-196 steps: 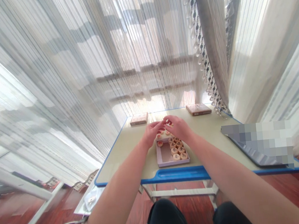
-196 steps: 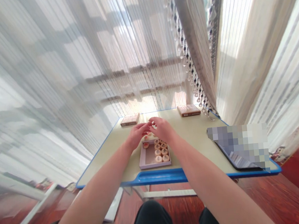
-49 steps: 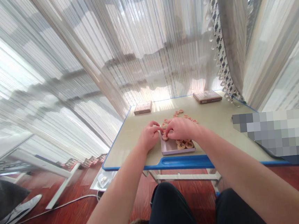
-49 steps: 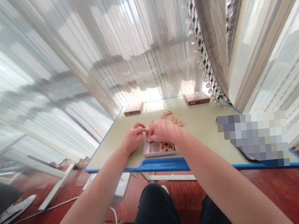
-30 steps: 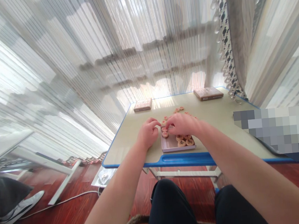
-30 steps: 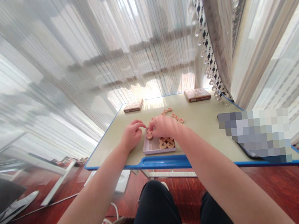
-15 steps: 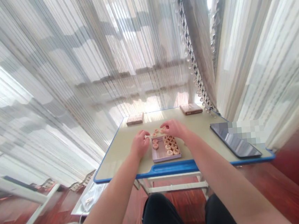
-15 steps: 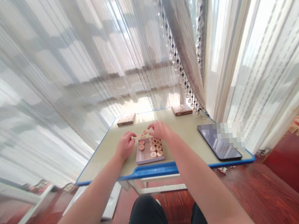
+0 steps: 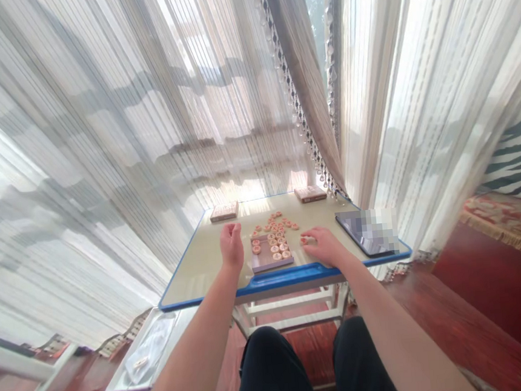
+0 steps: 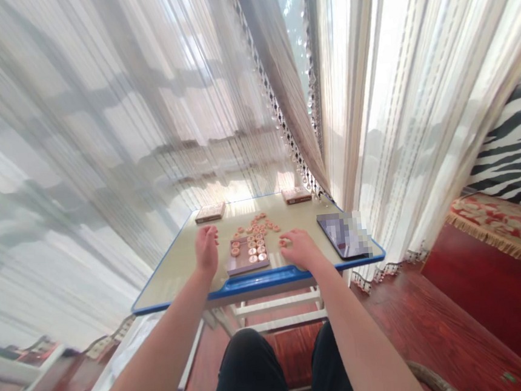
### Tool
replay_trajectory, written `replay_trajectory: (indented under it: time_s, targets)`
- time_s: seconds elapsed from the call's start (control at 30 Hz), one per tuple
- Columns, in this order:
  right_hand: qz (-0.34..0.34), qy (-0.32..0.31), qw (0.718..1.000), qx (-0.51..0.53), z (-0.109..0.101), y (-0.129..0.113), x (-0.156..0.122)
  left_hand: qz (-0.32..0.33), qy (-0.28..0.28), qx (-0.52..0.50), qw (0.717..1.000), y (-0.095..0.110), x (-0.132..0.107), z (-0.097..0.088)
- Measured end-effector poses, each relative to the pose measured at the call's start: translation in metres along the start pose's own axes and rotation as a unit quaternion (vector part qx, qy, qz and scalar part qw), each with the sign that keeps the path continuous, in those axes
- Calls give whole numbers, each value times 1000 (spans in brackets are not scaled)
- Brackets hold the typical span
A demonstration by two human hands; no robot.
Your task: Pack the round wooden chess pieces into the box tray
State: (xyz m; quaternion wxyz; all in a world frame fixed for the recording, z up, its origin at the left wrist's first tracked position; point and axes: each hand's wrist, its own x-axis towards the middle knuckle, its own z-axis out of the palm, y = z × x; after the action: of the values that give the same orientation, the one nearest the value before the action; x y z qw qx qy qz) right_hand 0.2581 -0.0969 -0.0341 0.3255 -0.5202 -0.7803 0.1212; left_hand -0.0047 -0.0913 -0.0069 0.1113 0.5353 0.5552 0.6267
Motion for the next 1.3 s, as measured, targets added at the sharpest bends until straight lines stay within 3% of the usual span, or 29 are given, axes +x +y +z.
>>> replay_trajectory:
  time_s: [0.1,0.33,0.67,0.9,1.0,1.13,1.3]
  targets:
    - [18,-6,1000,-8,4,-2,-1,-41,-16,7,999,-1,-15,5]
    - [12,-12,1000,13,2,-1,0,68,-84,101,989,7,-30,2]
    - [29,-16,999,26,-2,-6,-3,27,-68,89,993,1,-24,3]
    - [32,-15,999,30,2,-6,-2,32,-57,95,993,-1,-22,5]
    - [63,-36,996,49,-2,-9,10,-2,-69,39,997,2,-9,3]
    - [94,-43,990,99,-17,-21,44,-62,-110,-47,991,11,28,7]
    - [25,-61,997,51,-10,-41,101,-7,-178,-11,984,4,73,28]
